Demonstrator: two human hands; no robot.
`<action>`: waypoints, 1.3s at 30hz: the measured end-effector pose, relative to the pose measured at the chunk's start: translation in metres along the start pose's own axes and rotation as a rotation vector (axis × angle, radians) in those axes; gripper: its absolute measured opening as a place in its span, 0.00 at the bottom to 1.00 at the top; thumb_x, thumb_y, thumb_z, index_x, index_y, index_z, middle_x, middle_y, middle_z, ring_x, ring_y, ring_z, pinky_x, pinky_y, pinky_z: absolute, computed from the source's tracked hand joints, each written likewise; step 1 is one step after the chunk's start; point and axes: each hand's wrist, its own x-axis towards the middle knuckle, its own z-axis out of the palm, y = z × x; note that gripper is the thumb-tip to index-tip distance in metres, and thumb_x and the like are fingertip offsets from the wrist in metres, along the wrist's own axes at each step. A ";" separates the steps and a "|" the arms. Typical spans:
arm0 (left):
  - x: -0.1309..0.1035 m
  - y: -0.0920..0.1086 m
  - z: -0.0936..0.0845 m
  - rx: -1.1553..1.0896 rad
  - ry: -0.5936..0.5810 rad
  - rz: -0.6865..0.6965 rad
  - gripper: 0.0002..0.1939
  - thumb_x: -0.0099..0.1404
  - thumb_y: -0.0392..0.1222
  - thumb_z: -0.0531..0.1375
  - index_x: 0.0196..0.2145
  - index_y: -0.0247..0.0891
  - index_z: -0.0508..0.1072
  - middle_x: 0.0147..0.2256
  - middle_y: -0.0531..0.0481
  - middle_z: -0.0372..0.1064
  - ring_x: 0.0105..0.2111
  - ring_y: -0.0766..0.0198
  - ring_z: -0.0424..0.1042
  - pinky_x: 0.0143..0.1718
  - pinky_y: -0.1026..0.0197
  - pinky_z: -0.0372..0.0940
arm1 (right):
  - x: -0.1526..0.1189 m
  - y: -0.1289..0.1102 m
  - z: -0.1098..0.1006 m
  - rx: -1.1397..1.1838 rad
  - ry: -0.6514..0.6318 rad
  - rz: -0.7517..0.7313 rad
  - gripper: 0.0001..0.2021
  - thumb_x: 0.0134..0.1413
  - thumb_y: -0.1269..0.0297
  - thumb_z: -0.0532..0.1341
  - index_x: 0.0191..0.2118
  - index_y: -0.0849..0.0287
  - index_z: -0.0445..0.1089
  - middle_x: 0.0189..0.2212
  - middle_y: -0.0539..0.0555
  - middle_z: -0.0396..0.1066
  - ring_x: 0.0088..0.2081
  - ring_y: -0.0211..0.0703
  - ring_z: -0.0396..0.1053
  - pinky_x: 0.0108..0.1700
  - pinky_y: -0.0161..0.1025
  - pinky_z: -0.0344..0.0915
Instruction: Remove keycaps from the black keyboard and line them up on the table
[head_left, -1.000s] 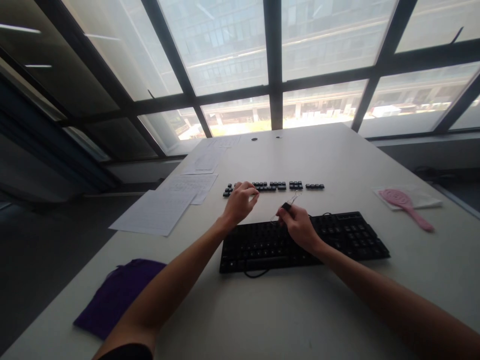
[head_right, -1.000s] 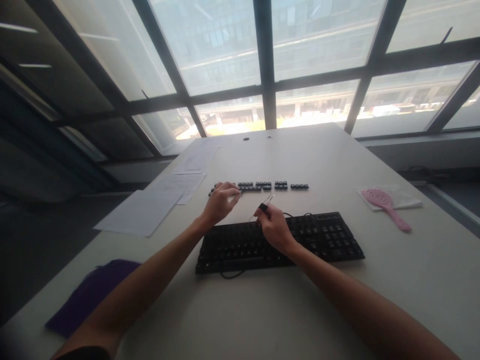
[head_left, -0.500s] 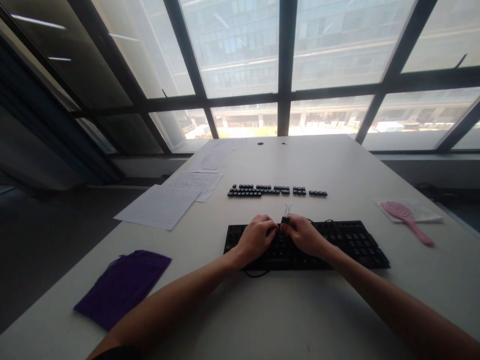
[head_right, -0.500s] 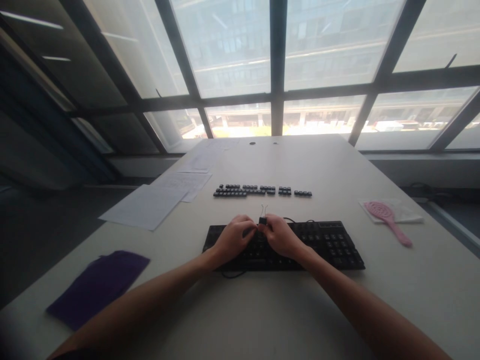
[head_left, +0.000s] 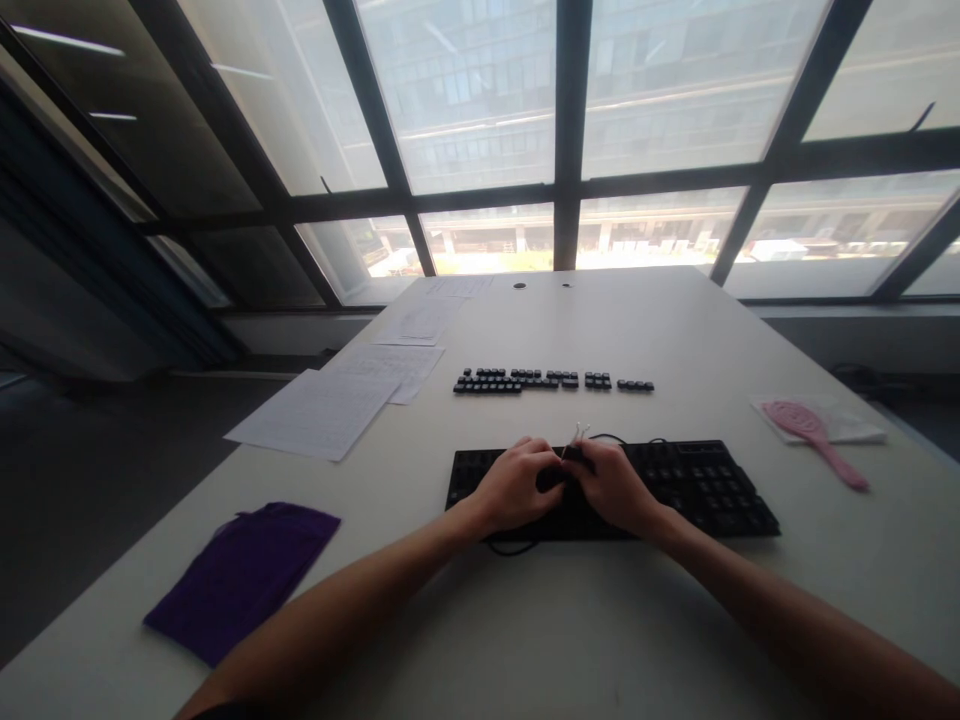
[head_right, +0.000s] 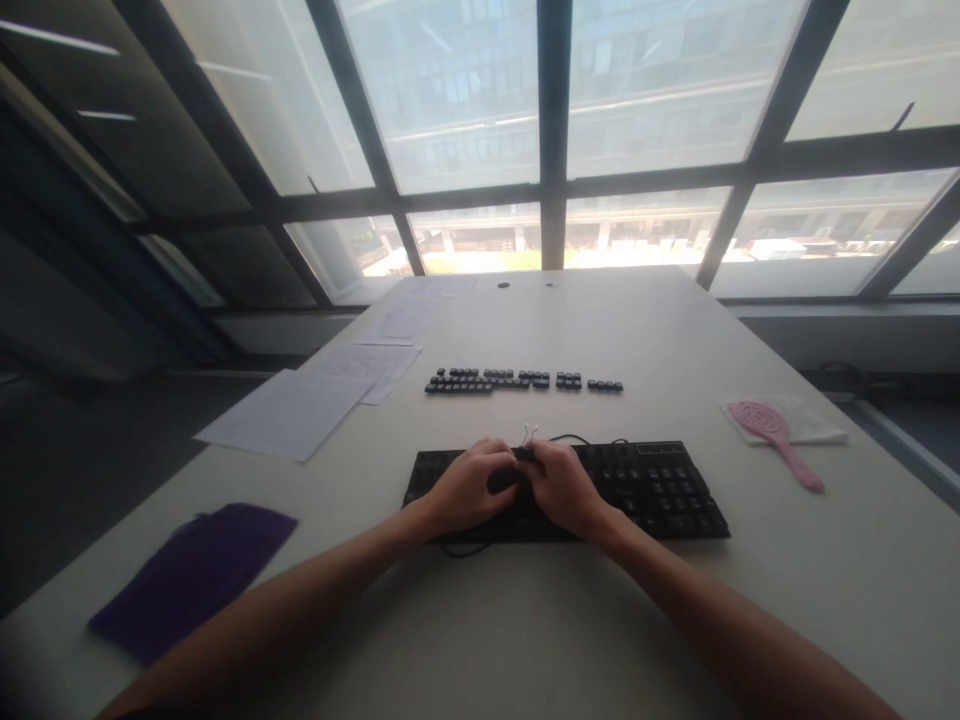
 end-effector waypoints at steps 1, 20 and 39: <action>0.001 -0.001 0.001 -0.008 -0.007 -0.015 0.08 0.60 0.40 0.65 0.39 0.43 0.77 0.38 0.47 0.72 0.42 0.56 0.69 0.44 0.55 0.66 | 0.000 0.001 0.000 0.032 0.008 0.027 0.07 0.58 0.68 0.59 0.28 0.57 0.68 0.26 0.52 0.73 0.29 0.45 0.68 0.34 0.39 0.62; -0.004 0.001 0.005 -0.151 0.187 0.027 0.08 0.66 0.38 0.63 0.44 0.40 0.73 0.41 0.48 0.71 0.40 0.62 0.72 0.44 0.60 0.69 | 0.002 -0.002 0.003 0.141 0.124 0.093 0.10 0.63 0.60 0.57 0.32 0.58 0.69 0.27 0.50 0.73 0.30 0.42 0.68 0.35 0.37 0.61; -0.001 -0.001 0.004 -0.245 0.118 0.135 0.09 0.67 0.32 0.58 0.45 0.39 0.72 0.46 0.45 0.66 0.47 0.59 0.69 0.50 0.57 0.67 | 0.007 -0.003 -0.002 0.251 0.124 0.125 0.12 0.61 0.62 0.58 0.27 0.60 0.68 0.23 0.49 0.69 0.27 0.38 0.63 0.30 0.35 0.58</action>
